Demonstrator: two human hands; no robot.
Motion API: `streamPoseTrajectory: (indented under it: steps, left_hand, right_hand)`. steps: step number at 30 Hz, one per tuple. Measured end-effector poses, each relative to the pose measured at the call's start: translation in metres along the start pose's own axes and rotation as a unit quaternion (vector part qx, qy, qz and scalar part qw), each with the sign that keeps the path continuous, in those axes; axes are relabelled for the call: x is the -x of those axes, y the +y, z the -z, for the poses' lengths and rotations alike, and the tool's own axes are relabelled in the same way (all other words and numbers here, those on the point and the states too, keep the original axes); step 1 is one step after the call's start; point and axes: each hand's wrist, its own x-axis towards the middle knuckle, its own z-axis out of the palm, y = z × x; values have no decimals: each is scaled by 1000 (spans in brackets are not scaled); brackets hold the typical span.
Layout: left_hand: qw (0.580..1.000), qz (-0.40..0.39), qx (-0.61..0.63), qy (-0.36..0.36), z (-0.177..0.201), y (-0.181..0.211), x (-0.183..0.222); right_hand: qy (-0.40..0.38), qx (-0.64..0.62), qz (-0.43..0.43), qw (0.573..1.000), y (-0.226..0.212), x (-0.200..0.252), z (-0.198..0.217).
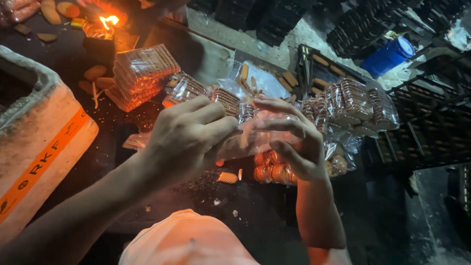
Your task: The person is packing biscuits into plastic bags and sealing them using a flame.
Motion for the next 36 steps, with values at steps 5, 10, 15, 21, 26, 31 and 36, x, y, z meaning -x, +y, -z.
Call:
streamPoseTrajectory:
  steps: [5,10,15,21,26,31,36]
  left_hand:
    - [999,-3,-45,2,8,-3,-7]
    - [999,-22,-44,17,9,-3,-14]
    - [998,-17,-61,24,9,-6,-10]
    - [999,-23,-37,-2,11,-5,-11]
    - [999,-42,-21,-16,10,-11,-11]
    - [999,-49,-10,-23,15,-12,-14]
    - [999,-47,-19,-19,8,-22,-8]
  right_hand:
    - [49,-2,-33,998,22,22,-14]
    - [49,51,-36,997,12,16,-21]
    - [75,-122,-174,974,57,56,-17]
    - [83,-150,-77,982,7,11,-21]
    - [2,-299,-19,954,37,3,-6]
    - [5,-298,4,955,44,8,0]
    - [23,-241,-16,970,20,9,-14]
